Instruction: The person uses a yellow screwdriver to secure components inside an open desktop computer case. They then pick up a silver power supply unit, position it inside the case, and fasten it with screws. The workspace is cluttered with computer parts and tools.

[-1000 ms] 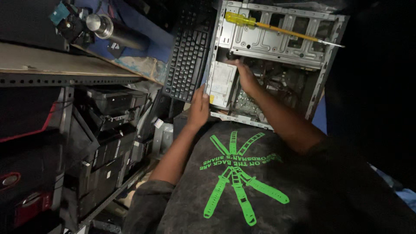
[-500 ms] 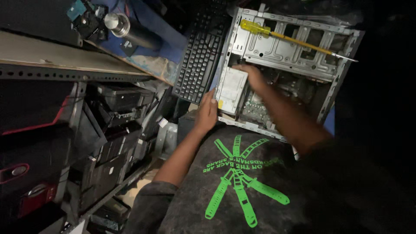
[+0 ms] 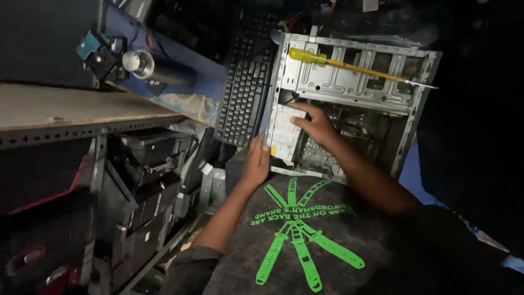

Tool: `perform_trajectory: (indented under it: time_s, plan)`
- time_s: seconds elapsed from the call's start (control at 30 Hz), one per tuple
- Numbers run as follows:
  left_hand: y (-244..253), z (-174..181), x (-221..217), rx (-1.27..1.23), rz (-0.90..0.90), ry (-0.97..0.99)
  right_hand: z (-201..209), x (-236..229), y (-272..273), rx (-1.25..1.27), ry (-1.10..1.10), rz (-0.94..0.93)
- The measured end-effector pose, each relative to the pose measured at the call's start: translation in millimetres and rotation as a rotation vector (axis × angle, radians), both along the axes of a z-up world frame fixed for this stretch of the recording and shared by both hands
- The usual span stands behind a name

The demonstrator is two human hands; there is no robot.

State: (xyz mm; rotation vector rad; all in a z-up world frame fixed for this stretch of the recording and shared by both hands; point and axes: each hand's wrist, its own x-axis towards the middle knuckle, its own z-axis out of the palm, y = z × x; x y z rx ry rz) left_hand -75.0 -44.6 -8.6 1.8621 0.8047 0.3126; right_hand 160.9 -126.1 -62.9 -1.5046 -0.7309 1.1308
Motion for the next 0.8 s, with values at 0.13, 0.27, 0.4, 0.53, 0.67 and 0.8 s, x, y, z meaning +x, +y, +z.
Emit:
perform_trajectory:
  time_s: [0.13, 0.27, 0.4, 0.53, 0.67, 0.8]
  plan:
    - [8.1, 8.7, 3.2, 0.001, -0.056, 0.019, 20.9, 4.3, -4.0, -0.059, 0.100, -0.050]
    - [12.1, 13.2, 4.0, -0.140, -0.075, 0.075, 30.7, -20.1, -18.5, -0.206, 0.025, -0.221]
    - [15.3, 12.5, 8.4, -0.186, -0.077, 0.086, 44.6, -28.1, -33.8, -0.074, -0.219, -0.221]
    - [16.5, 9.9, 10.3, -0.183, -0.086, 0.100, 68.0, -21.9, -33.3, -0.020, -0.304, -0.071]
    - [17.2, 12.4, 13.0, -0.192, -0.075, 0.134, 93.6, -9.0, -15.2, -0.119, -0.556, 0.133]
    - [21.0, 17.1, 18.1, -0.219, -0.073, 0.138, 115.8, -9.3, 13.9, -0.311, -0.683, 0.392]
